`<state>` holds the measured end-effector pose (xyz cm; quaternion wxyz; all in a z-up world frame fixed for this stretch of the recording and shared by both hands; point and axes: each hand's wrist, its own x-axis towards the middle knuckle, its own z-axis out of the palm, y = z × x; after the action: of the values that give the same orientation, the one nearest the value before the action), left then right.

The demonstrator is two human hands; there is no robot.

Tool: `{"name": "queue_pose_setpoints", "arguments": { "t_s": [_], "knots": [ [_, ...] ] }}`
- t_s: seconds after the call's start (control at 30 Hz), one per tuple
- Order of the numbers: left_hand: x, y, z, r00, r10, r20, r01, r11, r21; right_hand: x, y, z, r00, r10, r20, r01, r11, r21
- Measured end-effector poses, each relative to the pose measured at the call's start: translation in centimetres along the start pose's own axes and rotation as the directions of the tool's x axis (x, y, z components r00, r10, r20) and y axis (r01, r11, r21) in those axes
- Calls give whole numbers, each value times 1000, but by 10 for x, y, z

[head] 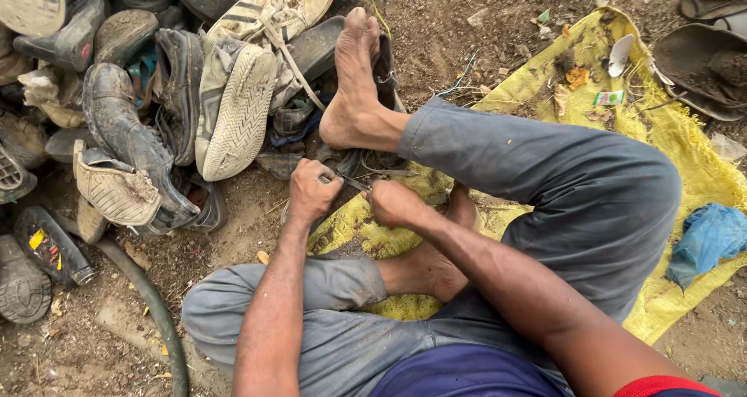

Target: The person uses a small blade and other tools to trim, cut, and repair various discarded shoes and shoe parts while sitting on the ground.

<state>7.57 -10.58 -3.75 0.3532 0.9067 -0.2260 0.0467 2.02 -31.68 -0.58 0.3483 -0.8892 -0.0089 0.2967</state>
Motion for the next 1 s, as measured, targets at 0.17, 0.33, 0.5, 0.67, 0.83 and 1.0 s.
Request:
{"name": "queue_pose_setpoints", "arguments": {
  "t_s": [0.17,0.33,0.5,0.67,0.83,1.0],
  "knots": [
    [-3,1,6,996,85,-27,-84,996,38,13,-8,4,1000,-19,25,20,999,-42],
    [-3,3,3,989,146,-28,-143,987,77,35,14,35,994,-99,-44,104,985,136],
    [1,13,0,990,-141,19,142,988,-53,4,15,38,989,110,103,-136,948,287],
    [0,14,1,992,-124,21,125,990,-61,14,2,35,976,124,179,-179,924,337],
    [-11,4,2,951,309,21,-308,937,168,29,26,84,983,124,136,-168,904,392],
    [2,18,6,994,-84,-75,76,991,-110,19,38,85,965,-170,-199,208,959,193]
  ]
}}
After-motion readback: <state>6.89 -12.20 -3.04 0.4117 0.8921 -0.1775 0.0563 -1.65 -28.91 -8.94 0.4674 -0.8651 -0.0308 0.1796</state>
